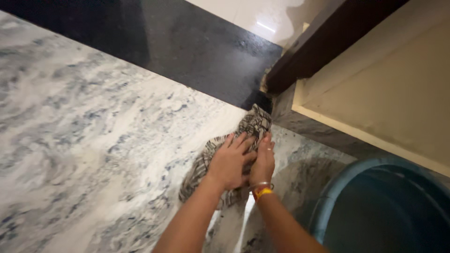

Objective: The person wipes a tiled and marble floor using a cloth, occasionally rinsing and wringing the cloth in a bucket of water and moving a curtain aside to clean the area behind it.

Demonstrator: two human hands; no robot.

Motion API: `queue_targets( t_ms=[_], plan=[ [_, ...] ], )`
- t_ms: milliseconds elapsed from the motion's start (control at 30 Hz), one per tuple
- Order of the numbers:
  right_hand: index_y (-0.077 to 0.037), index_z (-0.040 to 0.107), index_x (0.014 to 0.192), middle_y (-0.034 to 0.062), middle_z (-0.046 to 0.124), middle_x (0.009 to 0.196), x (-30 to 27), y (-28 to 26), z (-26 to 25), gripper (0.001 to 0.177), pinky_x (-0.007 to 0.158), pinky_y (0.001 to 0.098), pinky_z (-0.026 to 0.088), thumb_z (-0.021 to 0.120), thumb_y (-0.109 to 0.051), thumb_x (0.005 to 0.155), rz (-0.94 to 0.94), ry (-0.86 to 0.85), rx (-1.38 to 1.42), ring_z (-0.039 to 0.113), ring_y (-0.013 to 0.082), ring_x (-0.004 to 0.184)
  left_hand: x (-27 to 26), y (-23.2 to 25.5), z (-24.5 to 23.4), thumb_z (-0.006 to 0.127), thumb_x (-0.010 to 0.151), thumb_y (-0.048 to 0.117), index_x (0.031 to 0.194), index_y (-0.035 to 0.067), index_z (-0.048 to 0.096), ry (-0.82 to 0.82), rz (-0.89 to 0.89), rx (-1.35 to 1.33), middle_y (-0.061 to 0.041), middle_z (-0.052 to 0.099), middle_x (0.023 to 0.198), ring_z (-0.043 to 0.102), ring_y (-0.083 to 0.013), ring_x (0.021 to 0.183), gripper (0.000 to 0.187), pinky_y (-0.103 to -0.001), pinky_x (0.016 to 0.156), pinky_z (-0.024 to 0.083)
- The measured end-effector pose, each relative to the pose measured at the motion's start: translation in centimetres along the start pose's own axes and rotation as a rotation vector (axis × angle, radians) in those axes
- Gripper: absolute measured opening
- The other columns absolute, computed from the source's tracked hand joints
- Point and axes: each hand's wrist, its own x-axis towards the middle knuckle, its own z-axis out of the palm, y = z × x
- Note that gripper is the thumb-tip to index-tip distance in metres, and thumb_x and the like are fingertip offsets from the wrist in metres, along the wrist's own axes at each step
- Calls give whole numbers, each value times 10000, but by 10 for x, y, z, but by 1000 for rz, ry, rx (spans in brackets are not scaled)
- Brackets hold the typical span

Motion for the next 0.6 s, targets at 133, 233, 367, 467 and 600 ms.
queue_targets(
  t_ms=[133,233,367,467,600],
  plan=[
    [13,391,1545,182,303,1683,-21,-18,19,670,1251,356,130,396,-453,1064,-63,-136,-73,182,282,1589,-9,-18,-4,749,739,379,1404,180,591,37,-78,75,-122,434,1542,324,-335,1469,712,-545,1208,203],
    [-21,388,1559,179,326,1670,-35,-38,58,660,1265,369,163,369,-460,1066,-110,-292,-204,221,294,1584,-4,-56,-14,636,924,366,1396,255,597,-10,-265,333,-83,388,1640,277,-291,1549,486,-560,1243,185],
    [-27,303,1597,191,297,1685,-75,-62,121,666,1266,430,62,350,-435,1072,-269,-486,-292,149,341,1591,-26,-138,-60,505,924,565,1436,278,549,50,-572,347,-126,292,1646,190,-312,1543,588,-631,1202,71],
    [-10,296,1600,213,272,1690,-124,-84,171,691,1272,451,62,370,-457,1078,-366,-602,-333,145,365,1598,-80,-200,-111,488,939,617,1457,266,553,230,-767,412,-140,308,1635,210,-358,1526,629,-641,1201,44],
    [-13,293,1603,214,280,1685,-175,-115,214,706,1274,460,86,371,-474,1074,-452,-801,-354,153,382,1595,-198,-252,-177,495,971,635,1447,239,579,354,-1003,503,-170,383,1601,262,-374,1521,625,-690,1191,28]
  ],
)
